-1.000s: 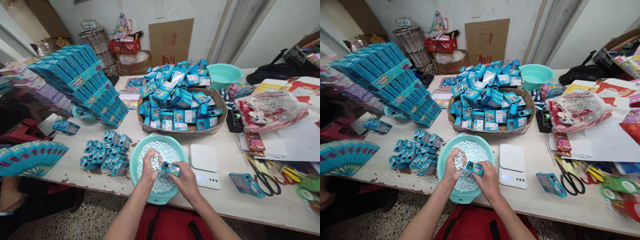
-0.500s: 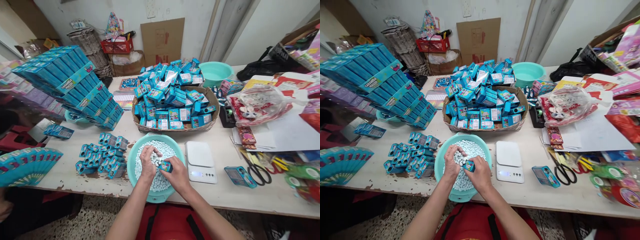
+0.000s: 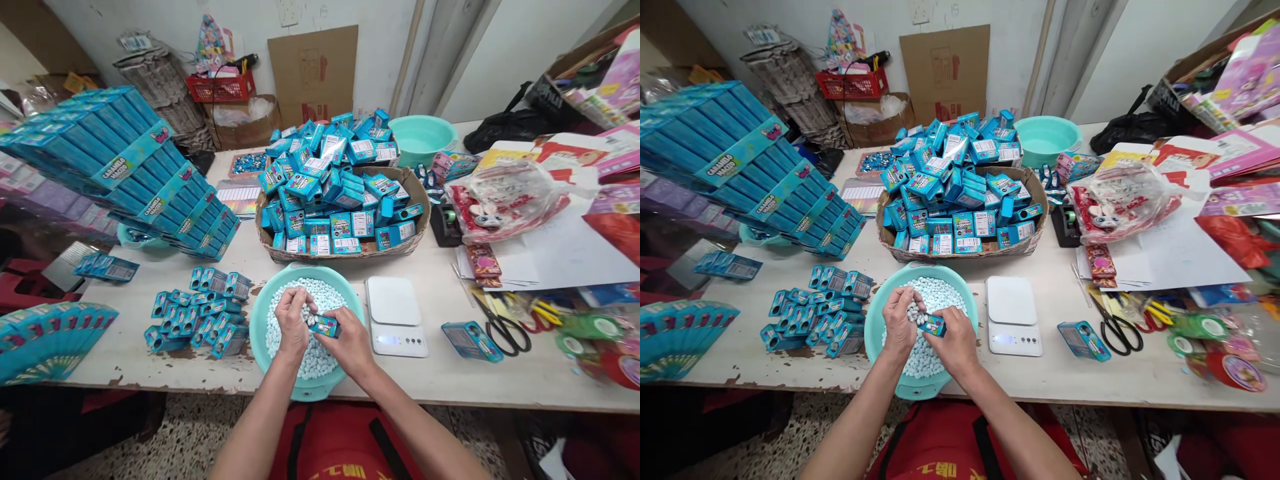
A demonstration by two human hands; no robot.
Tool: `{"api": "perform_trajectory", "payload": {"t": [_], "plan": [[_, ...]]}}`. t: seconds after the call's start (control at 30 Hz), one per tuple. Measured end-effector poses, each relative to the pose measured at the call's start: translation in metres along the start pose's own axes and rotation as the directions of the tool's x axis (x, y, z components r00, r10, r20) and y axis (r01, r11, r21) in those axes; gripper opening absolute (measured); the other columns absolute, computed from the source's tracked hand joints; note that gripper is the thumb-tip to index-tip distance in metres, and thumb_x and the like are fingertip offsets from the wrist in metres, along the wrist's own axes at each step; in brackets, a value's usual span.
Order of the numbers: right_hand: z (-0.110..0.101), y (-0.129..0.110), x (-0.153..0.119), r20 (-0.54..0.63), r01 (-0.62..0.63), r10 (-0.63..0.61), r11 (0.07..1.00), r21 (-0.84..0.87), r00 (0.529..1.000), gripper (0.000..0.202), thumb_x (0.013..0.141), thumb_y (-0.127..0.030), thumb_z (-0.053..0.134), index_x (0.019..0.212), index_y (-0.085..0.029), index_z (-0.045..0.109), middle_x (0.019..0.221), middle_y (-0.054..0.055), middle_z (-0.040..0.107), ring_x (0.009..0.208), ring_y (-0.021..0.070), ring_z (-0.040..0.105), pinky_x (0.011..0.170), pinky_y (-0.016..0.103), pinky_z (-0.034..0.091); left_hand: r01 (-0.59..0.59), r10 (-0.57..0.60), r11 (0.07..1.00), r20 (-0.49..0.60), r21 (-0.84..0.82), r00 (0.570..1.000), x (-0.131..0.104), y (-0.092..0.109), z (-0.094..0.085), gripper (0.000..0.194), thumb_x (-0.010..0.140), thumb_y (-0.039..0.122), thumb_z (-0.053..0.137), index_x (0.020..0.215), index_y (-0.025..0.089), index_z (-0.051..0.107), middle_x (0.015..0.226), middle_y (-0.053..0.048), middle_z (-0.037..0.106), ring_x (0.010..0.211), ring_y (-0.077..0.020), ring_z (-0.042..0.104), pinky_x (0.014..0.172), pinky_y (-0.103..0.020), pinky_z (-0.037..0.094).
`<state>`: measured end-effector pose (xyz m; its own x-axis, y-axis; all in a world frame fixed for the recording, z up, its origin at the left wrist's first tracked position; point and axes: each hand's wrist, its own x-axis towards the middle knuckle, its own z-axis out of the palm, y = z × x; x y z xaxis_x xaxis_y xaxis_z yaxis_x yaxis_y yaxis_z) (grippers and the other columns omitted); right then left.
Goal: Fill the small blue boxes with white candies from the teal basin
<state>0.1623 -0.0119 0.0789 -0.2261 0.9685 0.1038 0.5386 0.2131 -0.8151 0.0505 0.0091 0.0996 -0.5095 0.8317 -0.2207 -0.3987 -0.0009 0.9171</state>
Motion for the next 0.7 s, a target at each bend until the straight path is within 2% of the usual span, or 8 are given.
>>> {"api": "perform_trajectory", "payload": {"t": [0.4,0.6,0.7], "plan": [[-0.004,-0.0006,-0.0025,-0.031,-0.004,0.006,0.997,0.077,1.0,0.027,0.066,-0.018,0.073,0.09,-0.021,0.06,0.086,0.003,0.064,0.085,0.0228,0.06,0.072,0.034,0.047,-0.021,0.021,1.0,0.022,-0.021,1.0,-0.0045,0.0065,0.0038,0.024,0.075,0.034,0.064,0.064,0.016,0.051,0.057,0.004,0.049,0.049,-0.0076,0.047,0.051,-0.021,0.042],[-0.0014,0.0013,-0.0019,-0.023,-0.013,0.016,0.995,0.097,1.0,0.028,0.065,-0.016,0.073,0.09,-0.021,0.062,0.086,0.003,0.064,0.086,0.0232,0.061,0.074,0.034,0.047,-0.003,0.003,1.0,0.003,0.009,1.0,-0.0087,0.0047,0.0091,0.026,0.077,0.036,0.061,0.065,0.017,0.049,0.055,0.005,0.048,0.044,-0.0056,0.043,0.045,-0.019,0.036],[-0.0023,0.003,-0.0029,-0.023,-0.041,0.046,0.985,0.168,0.999,0.026,0.065,-0.017,0.073,0.089,-0.022,0.063,0.085,0.003,0.064,0.083,0.0219,0.061,0.073,0.034,0.048,0.039,-0.04,0.999,0.046,0.007,0.998,-0.0089,0.0101,0.0107,0.026,0.076,0.036,0.062,0.065,0.016,0.049,0.054,0.005,0.048,0.041,-0.0044,0.04,0.042,-0.018,0.033]]}}
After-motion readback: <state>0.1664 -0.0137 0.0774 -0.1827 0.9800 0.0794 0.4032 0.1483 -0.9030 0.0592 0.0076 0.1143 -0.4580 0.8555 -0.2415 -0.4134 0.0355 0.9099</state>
